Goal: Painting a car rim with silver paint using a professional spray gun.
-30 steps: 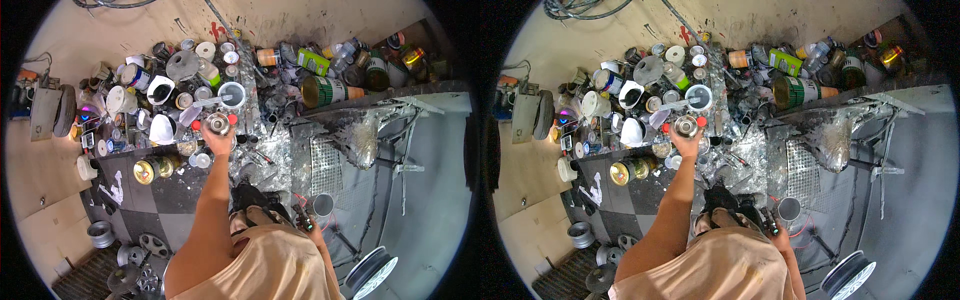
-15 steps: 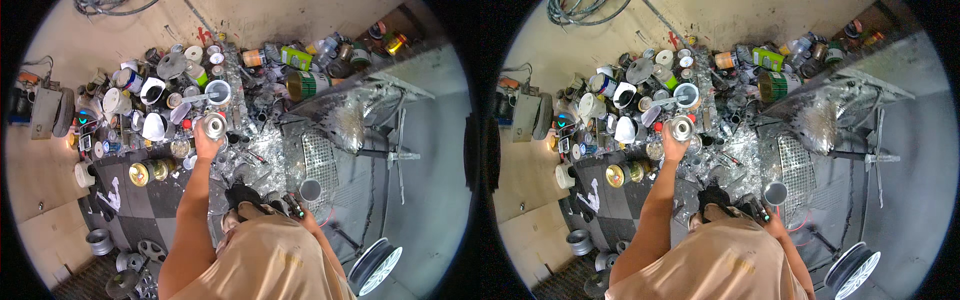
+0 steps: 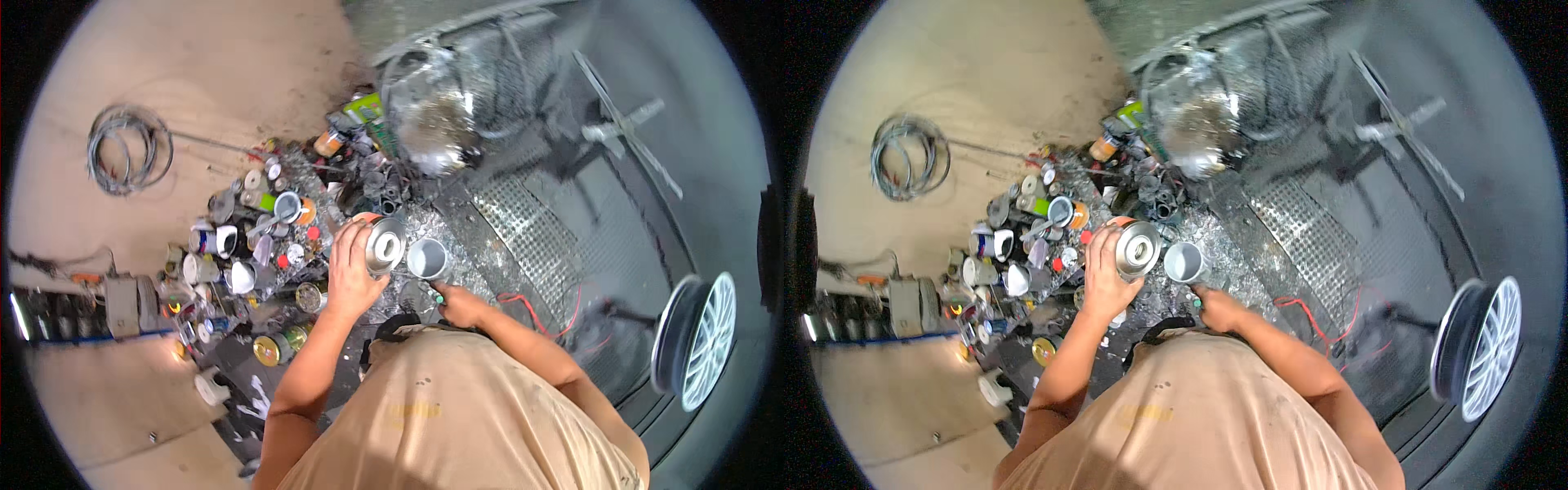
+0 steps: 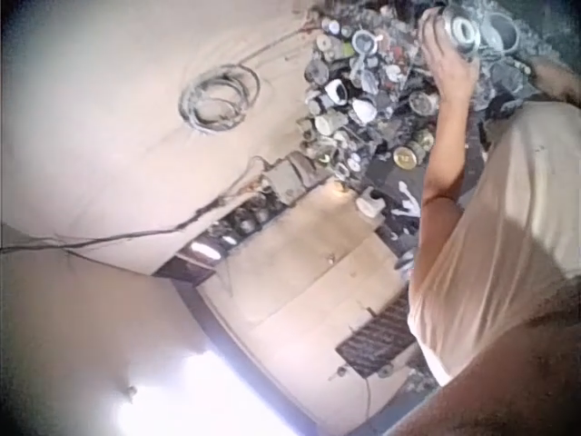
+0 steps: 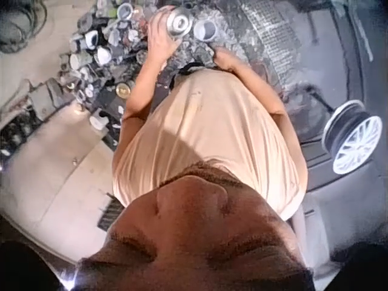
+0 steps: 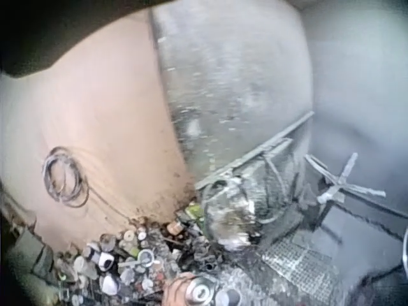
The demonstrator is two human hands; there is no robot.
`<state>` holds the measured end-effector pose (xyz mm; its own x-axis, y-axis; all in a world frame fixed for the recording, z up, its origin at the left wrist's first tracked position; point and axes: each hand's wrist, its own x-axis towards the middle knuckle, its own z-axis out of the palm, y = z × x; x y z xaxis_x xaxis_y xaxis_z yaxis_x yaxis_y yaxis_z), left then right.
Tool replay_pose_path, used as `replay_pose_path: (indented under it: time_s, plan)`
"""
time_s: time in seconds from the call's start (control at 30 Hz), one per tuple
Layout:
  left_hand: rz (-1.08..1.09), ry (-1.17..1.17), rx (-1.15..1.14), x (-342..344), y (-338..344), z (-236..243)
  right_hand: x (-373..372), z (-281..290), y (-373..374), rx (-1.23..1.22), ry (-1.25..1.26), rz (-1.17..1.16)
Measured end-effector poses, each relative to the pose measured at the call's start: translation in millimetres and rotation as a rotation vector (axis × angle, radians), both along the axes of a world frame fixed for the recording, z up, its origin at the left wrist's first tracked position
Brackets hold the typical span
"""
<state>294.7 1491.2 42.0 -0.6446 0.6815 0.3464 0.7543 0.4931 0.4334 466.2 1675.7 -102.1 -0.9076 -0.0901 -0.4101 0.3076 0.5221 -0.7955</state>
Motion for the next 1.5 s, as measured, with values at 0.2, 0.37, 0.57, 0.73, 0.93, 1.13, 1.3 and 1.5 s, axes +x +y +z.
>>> replay_pose_path:
  time_s: [0.2,0.37,0.57,0.73,0.93,1.13,1.3,1.5]
  plan:
    - [-0.225,0.107,-0.131,49,71,10,48,11,39,-0.019,0.045,-0.110]
    - [-0.327,0.194,-0.207,76,110,14,82,17,63,-0.043,-0.007,-0.161]
    - [-0.353,0.199,-0.198,79,127,10,95,20,71,-0.041,-0.022,-0.191]
    - [-0.156,-0.110,-0.053,66,117,0,79,4,65,-0.119,-0.016,-0.172]
    - [0.083,-0.528,0.214,35,57,-84,60,-14,47,-0.098,0.005,-0.127]
    - [0.320,-0.770,0.449,-9,-34,-156,27,-17,2,-0.208,-0.230,-0.233]
    - [0.567,-0.538,0.427,-98,-143,-269,21,-38,-23,-0.289,-0.203,-0.417]
    - [0.914,-0.362,0.394,-199,-219,-316,-15,16,-52,-0.245,-0.381,-0.596]
